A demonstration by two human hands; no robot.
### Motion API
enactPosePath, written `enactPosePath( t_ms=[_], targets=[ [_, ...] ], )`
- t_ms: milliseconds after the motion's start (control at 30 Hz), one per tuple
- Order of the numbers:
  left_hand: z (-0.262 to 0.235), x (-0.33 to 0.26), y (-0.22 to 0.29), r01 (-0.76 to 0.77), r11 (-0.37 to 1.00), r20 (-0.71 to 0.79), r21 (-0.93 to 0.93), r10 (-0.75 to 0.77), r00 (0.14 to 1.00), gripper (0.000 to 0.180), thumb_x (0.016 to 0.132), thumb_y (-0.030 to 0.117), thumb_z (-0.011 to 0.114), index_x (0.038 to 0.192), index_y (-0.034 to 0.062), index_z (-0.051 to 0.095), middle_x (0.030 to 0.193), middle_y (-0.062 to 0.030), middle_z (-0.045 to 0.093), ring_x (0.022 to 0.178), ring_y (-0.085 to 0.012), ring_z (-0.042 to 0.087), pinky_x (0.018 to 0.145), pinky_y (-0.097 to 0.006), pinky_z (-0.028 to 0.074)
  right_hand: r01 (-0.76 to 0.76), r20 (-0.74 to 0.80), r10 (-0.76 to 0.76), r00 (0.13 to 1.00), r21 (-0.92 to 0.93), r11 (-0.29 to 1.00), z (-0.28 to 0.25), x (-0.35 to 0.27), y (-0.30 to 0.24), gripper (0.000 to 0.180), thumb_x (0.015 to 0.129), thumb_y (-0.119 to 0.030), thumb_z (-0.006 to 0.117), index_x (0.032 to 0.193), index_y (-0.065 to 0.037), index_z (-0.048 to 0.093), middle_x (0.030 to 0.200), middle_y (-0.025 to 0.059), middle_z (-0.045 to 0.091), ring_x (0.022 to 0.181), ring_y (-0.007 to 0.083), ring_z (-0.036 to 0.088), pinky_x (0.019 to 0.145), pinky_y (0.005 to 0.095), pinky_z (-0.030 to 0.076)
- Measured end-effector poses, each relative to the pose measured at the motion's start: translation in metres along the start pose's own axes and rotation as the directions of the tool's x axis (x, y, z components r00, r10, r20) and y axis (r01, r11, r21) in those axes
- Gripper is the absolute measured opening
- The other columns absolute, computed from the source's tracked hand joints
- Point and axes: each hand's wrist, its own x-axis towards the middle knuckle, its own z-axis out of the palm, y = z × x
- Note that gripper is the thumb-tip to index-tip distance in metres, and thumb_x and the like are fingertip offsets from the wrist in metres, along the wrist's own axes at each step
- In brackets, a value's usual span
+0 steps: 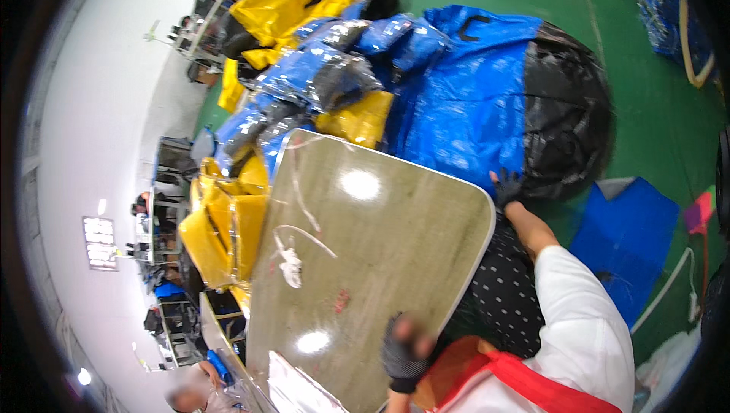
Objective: The person repeatedly places blue and black plastic bags into clear poly bags on a table, folds the openings, and stacks the sealed packages. The worker handles each bag one at a time and continues the cycle throughout the clip.
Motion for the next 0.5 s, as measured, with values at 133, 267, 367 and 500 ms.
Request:
enactPosePath(
  t_ms=[133,267,367,500],
  targets=[
    [0.019,-0.065,0.008,0.025,0.929,-0.059,0.369,-0.003,0.998,0.061,0.067,0.031,0.075,0.119,0.0088,0.053,0.117,-0.0242,0.053,0.109,-0.0451,0.048,0.094,-0.053,0.039,0.224,0.248,-0.21,0.946,-0.027,0.974,-0.016,-0.015,-0.042,0.044,0.09,-0.032,0.04,0.131,-0.021,0.048,0.134,0.0193,0.044,0.123,0.0412,0.038,0.099,0.0638,0.024],
    [0.014,-0.053,-0.015,-0.033,0.977,-0.036,0.211,0.041,0.998,0.064,0.067,0.031,0.077,0.121,0.007,0.052,0.124,-0.0249,0.051,0.116,-0.0455,0.047,0.096,-0.051,0.038,0.069,-0.108,-0.045,0.993,0.236,0.969,-0.066,0.06,-0.012,0.037,0.092,-0.025,0.035,0.121,-0.012,0.052,0.104,0.0243,0.059,0.092,0.0436,0.056,0.08,0.0523,0.045],
    [0.007,-0.064,-0.016,-0.075,0.987,-0.106,0.141,0.09,0.99,0.057,0.071,0.033,0.074,0.117,0.0056,0.054,0.12,-0.0242,0.053,0.113,-0.0437,0.049,0.095,-0.049,0.039,-0.05,-0.314,0.183,0.932,0.389,0.92,-0.238,0.143,-0.006,0.036,0.092,-0.028,0.038,0.114,-0.005,0.053,0.103,0.0252,0.059,0.095,0.0409,0.056,0.083,0.0486,0.044],
    [-0.008,-0.106,-0.053,0.154,0.787,-0.102,-0.597,-0.264,0.959,0.055,0.09,0.048,0.049,0.119,0.0018,0.053,0.123,-0.0179,0.054,0.115,-0.0355,0.05,0.099,-0.045,0.037,0.339,-0.261,-0.228,0.938,0.827,0.448,-0.512,0.072,-0.067,0.032,0.091,-0.024,0.052,0.112,-0.002,0.061,0.099,0.0088,0.064,0.092,0.02,0.057,0.084,0.0323,0.044]
  ],
)
